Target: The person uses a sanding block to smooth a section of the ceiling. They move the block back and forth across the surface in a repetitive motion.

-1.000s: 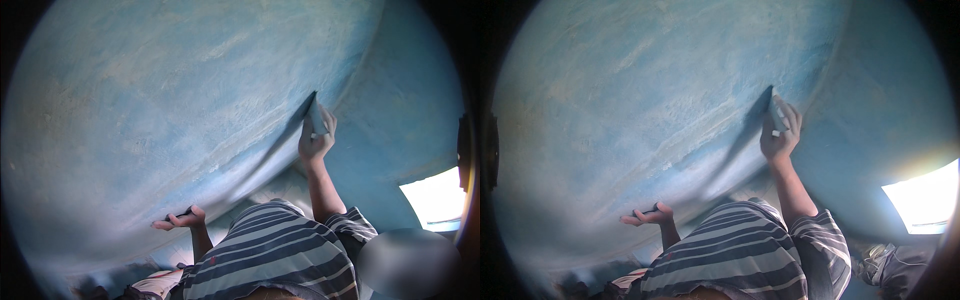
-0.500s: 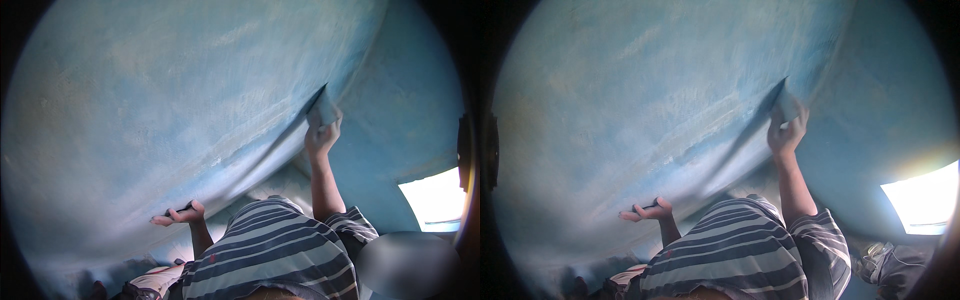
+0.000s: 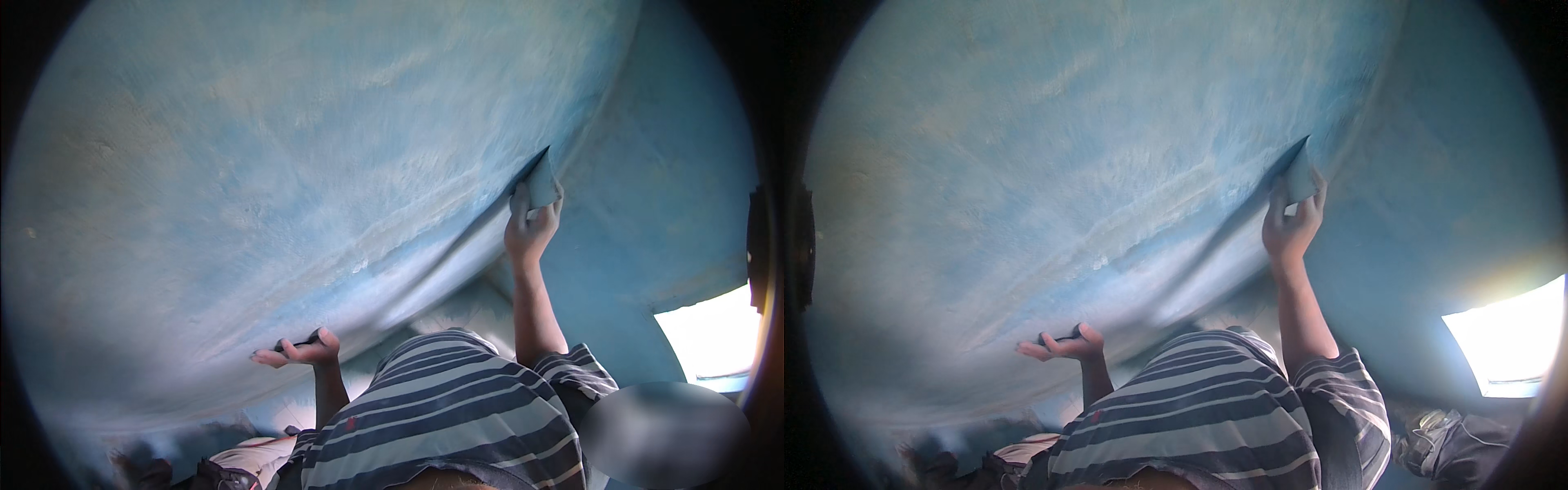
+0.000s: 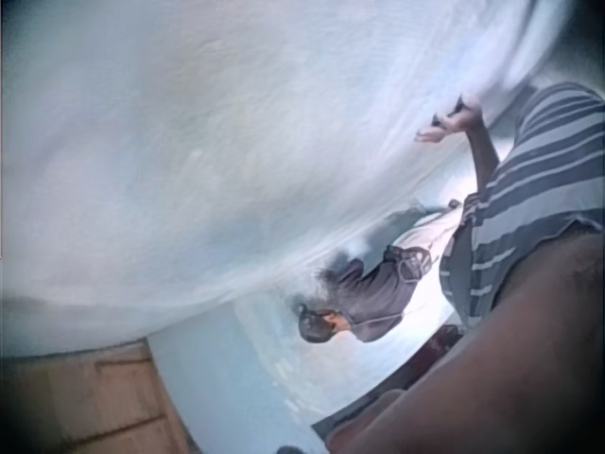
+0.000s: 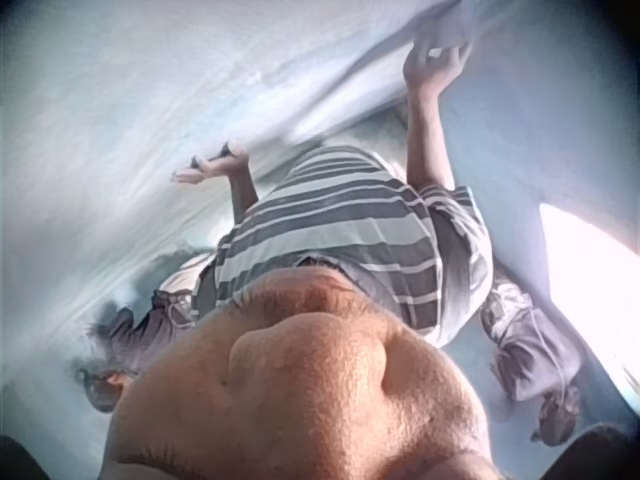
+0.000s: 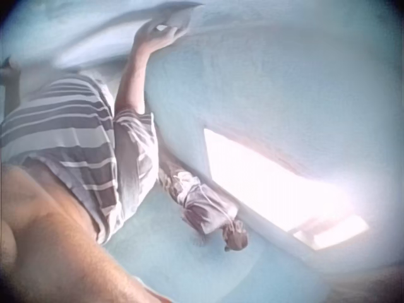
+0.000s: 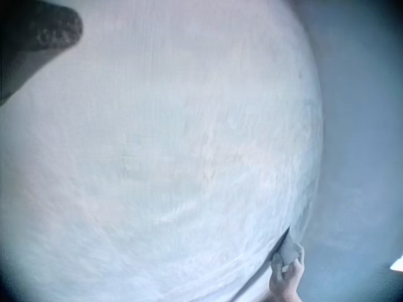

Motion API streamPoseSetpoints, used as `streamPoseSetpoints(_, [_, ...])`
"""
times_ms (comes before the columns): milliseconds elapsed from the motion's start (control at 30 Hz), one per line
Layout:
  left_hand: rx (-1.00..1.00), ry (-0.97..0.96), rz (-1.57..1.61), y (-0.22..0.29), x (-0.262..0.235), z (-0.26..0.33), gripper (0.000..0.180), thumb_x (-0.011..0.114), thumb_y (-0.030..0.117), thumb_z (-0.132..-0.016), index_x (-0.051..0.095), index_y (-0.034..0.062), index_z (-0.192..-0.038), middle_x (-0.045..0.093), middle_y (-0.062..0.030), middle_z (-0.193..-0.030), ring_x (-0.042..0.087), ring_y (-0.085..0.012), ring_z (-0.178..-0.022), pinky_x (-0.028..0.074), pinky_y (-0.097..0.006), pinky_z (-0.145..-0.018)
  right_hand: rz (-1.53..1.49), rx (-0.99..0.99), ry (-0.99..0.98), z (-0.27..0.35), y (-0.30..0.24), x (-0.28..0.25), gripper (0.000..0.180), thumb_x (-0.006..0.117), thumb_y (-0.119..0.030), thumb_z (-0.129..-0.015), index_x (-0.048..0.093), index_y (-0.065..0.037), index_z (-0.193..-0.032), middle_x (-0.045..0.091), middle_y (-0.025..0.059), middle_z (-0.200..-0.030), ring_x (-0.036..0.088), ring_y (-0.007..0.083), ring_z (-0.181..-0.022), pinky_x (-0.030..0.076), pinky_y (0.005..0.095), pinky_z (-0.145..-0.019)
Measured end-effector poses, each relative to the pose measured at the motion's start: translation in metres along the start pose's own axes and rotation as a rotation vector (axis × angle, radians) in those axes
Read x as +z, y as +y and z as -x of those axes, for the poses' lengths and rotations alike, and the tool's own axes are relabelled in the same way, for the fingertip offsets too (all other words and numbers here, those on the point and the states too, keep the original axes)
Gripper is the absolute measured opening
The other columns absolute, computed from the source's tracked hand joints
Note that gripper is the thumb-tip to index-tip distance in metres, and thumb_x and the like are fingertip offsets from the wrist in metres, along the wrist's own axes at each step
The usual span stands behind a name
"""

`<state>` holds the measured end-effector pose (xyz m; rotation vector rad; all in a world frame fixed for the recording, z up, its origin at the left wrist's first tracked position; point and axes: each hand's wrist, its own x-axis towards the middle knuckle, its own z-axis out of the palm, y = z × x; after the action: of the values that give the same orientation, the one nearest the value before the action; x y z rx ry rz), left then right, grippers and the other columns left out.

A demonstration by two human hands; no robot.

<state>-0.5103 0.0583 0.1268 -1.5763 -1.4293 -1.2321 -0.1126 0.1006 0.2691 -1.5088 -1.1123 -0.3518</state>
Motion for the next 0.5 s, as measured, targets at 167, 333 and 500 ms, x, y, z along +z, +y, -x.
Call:
streamPoseSetpoints(167, [-0.065, -0.022, 0.036, 0.007, -0.001, 0.002, 0.077, 0.049, 0.04, -0.092, 0.021, -0.0068, -0.147, -0.008, -0.0398, -0.161, -0.011, -0.0555, -0.15, 0.001, -0.074, -0.113, -0.074, -0.176, 0.027, 0.01, -0.001, 0.007, 0.025, 0.064, 0.003, -0.091, 0.067, 0.003, -0.116, 0.062, 0.0207, -0.123, 0.065, 0.0305, -0.105, 0.052, 0.0348, -0.086])
streamPoseSetpoints(333, [-0.112, -0.003, 0.066, 0.016, 0.003, 0.002, 0.083, 0.05, 0.04, -0.09, 0.018, -0.0071, -0.15, -0.008, -0.0395, -0.161, -0.012, -0.055, -0.151, 0.0, -0.074, -0.113, -0.099, 0.048, 0.025, 0.01, 0.003, 0.013, 0.023, 0.063, 0.001, -0.092, 0.067, 0.003, -0.114, 0.062, 0.0199, -0.121, 0.064, 0.0273, -0.1, 0.052, 0.0343, -0.082])
streamPoseSetpoints(500, [-0.083, 0.011, 0.056, 0.009, 0.004, 0.005, 0.082, 0.047, 0.043, -0.092, 0.018, -0.0065, -0.15, -0.009, -0.0389, -0.161, -0.013, -0.0548, -0.151, 0.0, -0.075, -0.113, -0.025, -0.157, 0.042, 0.021, -0.022, 0.013, 0.021, 0.063, 0.001, -0.092, 0.067, 0.003, -0.113, 0.062, 0.0202, -0.12, 0.063, 0.0307, -0.105, 0.051, 0.0346, -0.086])
